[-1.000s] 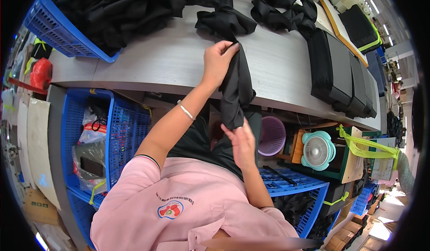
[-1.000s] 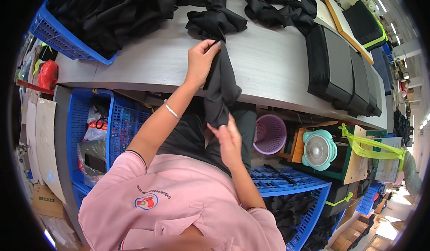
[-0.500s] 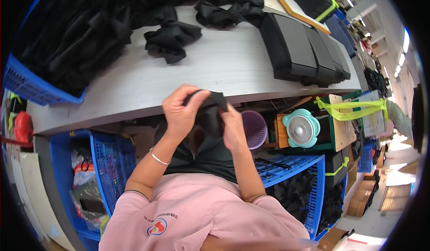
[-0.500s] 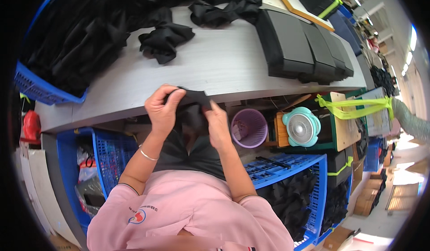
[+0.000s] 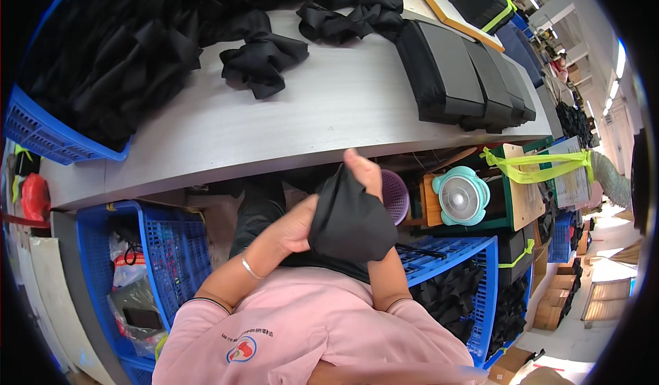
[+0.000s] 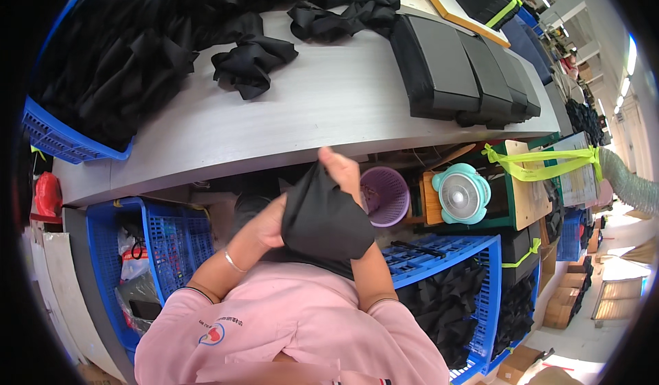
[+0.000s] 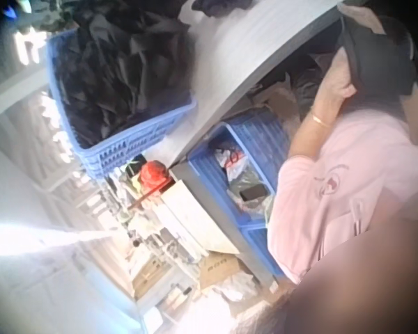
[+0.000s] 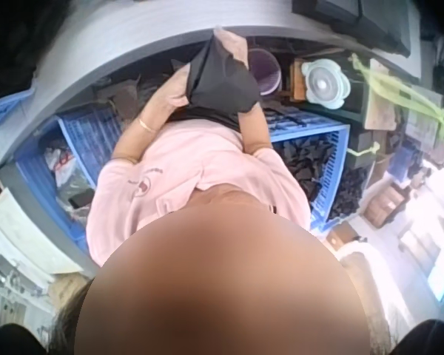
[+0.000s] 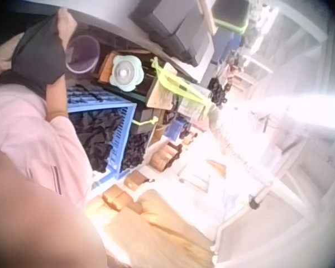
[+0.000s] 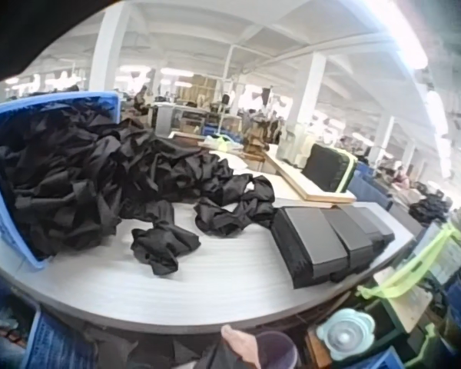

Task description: The person is inspecting and folding black textile components, possibly parts for bags or sports equipment, at an assembly station.

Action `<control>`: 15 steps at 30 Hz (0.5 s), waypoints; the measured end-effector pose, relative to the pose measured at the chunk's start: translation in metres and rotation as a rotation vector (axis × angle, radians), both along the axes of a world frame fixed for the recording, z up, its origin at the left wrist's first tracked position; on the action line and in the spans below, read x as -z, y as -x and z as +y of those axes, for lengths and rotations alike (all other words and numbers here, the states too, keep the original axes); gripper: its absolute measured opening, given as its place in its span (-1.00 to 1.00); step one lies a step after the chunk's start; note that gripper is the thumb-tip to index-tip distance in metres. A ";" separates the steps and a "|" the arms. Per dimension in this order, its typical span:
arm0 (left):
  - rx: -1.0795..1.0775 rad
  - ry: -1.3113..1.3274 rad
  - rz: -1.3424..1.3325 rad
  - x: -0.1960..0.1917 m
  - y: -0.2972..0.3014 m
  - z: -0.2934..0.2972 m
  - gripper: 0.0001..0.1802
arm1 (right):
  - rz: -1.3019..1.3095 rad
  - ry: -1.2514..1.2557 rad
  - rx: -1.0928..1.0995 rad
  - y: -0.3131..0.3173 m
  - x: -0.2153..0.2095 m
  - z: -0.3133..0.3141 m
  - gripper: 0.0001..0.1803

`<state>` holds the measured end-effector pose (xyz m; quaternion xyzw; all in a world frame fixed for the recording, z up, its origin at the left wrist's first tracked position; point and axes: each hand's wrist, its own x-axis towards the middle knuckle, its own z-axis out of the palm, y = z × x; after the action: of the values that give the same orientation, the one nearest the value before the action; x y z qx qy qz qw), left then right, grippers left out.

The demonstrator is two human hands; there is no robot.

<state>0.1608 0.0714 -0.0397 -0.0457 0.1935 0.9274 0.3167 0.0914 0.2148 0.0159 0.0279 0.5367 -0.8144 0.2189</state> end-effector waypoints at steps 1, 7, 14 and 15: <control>0.062 -0.040 0.006 0.015 -0.009 0.006 -0.59 | -0.076 -0.154 -0.079 0.004 0.007 -0.008 -0.58; 0.235 -0.207 0.147 0.090 -0.004 -0.008 -0.57 | 0.002 -0.241 -0.185 -0.032 0.058 -0.060 -0.65; 0.016 -0.029 0.103 0.030 0.016 -0.008 -0.55 | 0.570 -0.207 -0.225 -0.040 0.082 -0.061 -0.73; -0.026 0.007 0.093 0.019 0.021 -0.009 -0.54 | 0.581 -0.217 -0.256 -0.037 0.086 -0.061 -0.72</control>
<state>0.1397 0.0619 -0.0585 -0.0063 0.2107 0.9319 0.2950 0.1288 0.1541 -0.0706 -0.2497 0.6596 -0.6923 0.1530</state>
